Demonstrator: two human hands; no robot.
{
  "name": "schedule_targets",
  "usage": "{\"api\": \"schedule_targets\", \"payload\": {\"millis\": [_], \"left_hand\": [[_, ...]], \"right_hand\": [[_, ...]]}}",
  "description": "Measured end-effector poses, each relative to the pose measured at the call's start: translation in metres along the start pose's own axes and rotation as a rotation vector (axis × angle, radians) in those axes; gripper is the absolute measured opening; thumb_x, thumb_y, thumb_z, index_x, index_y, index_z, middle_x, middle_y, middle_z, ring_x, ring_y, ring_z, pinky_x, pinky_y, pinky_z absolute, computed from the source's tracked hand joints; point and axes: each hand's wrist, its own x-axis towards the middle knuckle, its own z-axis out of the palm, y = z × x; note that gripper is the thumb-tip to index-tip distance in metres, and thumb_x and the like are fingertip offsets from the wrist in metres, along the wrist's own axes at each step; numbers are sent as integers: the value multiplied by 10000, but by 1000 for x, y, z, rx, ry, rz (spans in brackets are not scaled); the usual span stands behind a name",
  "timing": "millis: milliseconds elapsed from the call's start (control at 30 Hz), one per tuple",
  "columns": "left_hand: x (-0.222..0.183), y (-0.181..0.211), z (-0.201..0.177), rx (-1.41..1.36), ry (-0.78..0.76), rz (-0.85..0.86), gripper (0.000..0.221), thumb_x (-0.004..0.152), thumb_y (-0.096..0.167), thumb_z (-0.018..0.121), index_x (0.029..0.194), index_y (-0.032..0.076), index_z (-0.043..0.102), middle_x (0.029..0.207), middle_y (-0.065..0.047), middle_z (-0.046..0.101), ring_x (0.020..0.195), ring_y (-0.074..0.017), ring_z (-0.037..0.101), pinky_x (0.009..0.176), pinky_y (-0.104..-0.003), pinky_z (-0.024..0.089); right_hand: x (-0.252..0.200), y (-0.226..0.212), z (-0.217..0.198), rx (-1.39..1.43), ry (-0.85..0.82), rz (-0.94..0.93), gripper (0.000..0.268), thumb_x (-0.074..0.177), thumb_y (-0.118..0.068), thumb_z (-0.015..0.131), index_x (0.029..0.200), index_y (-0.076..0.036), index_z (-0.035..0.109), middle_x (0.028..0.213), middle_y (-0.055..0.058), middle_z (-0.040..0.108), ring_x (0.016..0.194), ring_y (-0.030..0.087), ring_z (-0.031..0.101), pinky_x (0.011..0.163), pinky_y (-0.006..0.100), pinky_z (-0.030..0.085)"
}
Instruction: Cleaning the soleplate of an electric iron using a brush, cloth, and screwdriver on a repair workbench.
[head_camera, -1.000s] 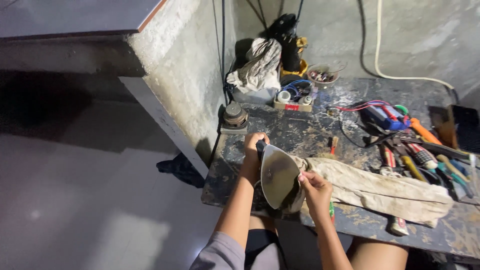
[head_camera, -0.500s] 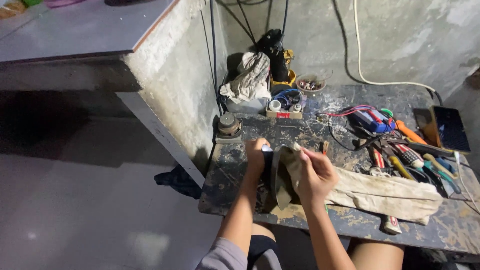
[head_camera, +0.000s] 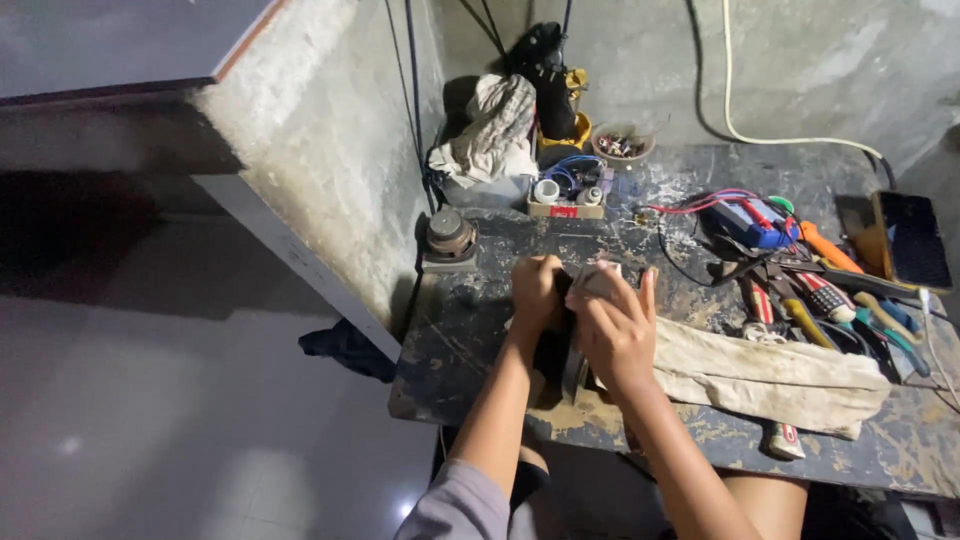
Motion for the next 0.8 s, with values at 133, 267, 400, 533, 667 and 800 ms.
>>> {"api": "schedule_targets", "payload": {"millis": [133, 267, 400, 533, 667, 800], "left_hand": [[0, 23, -1, -44, -41, -111, 347, 770, 286, 613, 477, 102, 581, 463, 27, 451, 527, -122, 429, 539, -305, 359], [-8, 30, -2, -59, -34, -109, 352, 754, 286, 600, 457, 103, 548, 469, 62, 381, 528, -141, 395, 534, -321, 326], [-3, 19, 0, -43, -37, -69, 352, 756, 301, 611, 443, 158, 535, 441, 56, 395, 493, -111, 398, 502, -286, 298], [-15, 50, -7, -53, -38, -27, 372, 773, 242, 566, 466, 174, 366, 480, 91, 270, 485, -90, 282, 492, -310, 201], [-15, 53, -8, -57, -51, 29, 397, 782, 223, 529, 533, 173, 224, 533, 61, 182, 530, -92, 181, 520, -359, 120], [-19, 62, -11, -87, -56, 12, 390, 761, 211, 531, 517, 164, 230, 517, 56, 190, 526, -97, 173, 531, -363, 95]], "right_hand": [[-15, -5, -6, -85, -62, -29, 133, 955, -140, 684, 894, -231, 759, 913, -50, 783, 1238, 229, 679, 1274, 576, 154], [-20, -19, -16, -38, -77, -36, 176, 967, -90, 649, 878, -214, 738, 929, -51, 777, 1196, 223, 694, 1281, 549, 125], [-35, -20, -19, -4, -79, -32, 204, 959, -38, 627, 863, -192, 720, 914, -50, 767, 1104, 214, 713, 1274, 533, 175], [-33, -20, -27, 130, -114, -75, 275, 954, 60, 499, 855, -111, 691, 906, 19, 737, 952, 206, 710, 1165, 493, 400], [-32, -27, -39, 262, -136, -63, 328, 993, 87, 443, 781, -36, 662, 873, 71, 736, 900, 222, 712, 1077, 501, 521], [-45, -19, -66, 317, -134, 67, 247, 941, 145, 568, 812, -31, 682, 897, 101, 749, 900, 261, 718, 1031, 454, 571]]}}
